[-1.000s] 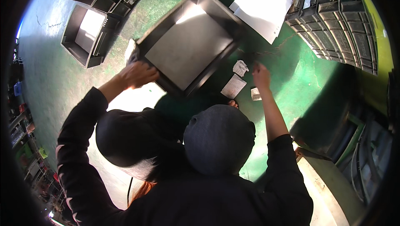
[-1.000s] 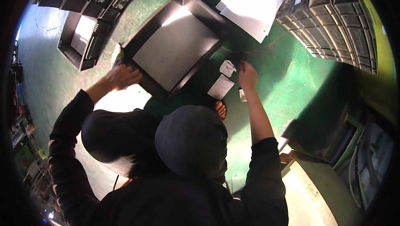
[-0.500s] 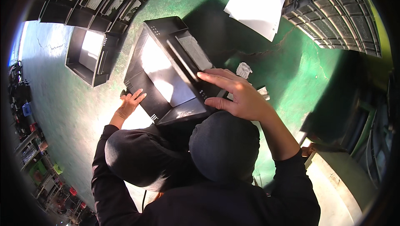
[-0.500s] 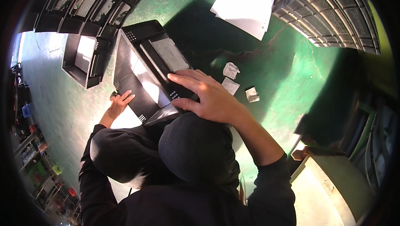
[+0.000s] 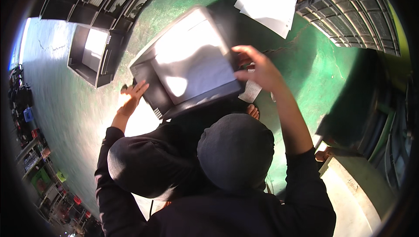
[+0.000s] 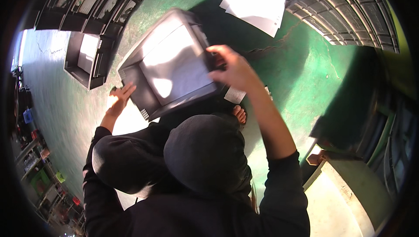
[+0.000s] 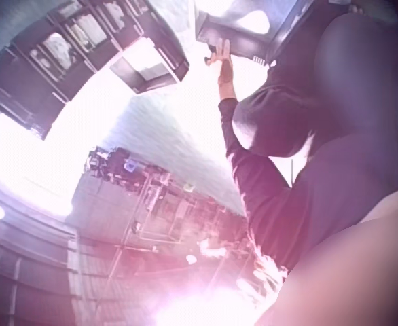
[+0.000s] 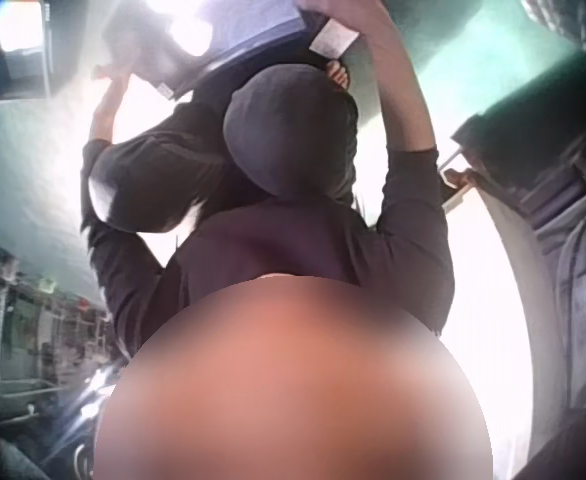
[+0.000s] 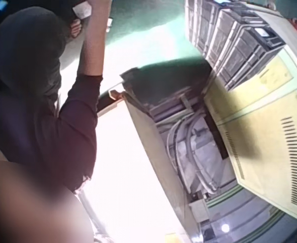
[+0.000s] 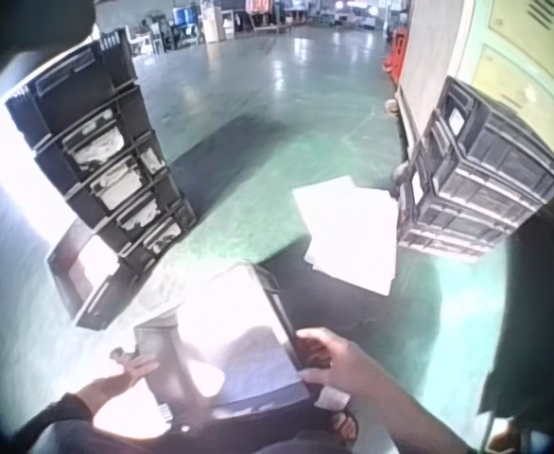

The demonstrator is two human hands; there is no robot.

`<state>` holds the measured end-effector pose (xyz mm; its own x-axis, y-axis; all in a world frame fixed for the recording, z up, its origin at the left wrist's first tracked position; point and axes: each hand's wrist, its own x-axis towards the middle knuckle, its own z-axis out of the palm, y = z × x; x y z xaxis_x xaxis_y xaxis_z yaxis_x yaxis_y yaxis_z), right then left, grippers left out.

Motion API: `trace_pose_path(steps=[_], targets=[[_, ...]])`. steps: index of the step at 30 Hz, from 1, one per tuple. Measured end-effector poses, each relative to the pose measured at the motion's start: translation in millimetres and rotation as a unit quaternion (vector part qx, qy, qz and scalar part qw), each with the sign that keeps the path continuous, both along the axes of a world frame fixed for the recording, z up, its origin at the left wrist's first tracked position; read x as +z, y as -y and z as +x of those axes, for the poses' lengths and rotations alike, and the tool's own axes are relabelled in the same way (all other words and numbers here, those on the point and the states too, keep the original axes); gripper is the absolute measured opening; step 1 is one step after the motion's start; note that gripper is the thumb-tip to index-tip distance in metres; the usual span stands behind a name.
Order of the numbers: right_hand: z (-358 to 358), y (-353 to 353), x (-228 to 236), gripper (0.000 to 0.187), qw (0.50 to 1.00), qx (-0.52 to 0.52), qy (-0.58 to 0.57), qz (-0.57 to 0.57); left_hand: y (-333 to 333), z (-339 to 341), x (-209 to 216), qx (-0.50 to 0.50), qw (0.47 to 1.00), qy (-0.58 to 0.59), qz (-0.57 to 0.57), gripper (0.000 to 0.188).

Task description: The person sits on the floor and wipes the interior of black plastic crates using a cloth. They handle white papers, placing them inside the crates and then removing them, while continuing to wipe the crate surfaces.

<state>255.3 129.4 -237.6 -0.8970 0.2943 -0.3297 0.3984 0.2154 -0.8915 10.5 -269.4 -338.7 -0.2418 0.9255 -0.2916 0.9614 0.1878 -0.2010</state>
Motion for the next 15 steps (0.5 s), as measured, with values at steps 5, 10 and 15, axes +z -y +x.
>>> trace_pose_path(steps=[5, 10, 15], targets=[[6, -38, -88, 0.054, 0.993, -0.087, 0.079, -0.017, -42, -4, 14, -0.066, 0.995, -0.069, -0.021, 0.050], [-66, 11, -95, 0.036, 0.808, 0.015, -0.275, 0.520, -38, 5, 15, -0.015, 0.999, 0.049, -0.012, 0.057], [-139, 5, -184, 0.037, 0.901, 0.159, 0.014, 0.403, -59, 15, 39, 0.033, 0.998, 0.041, -0.044, 0.059]])
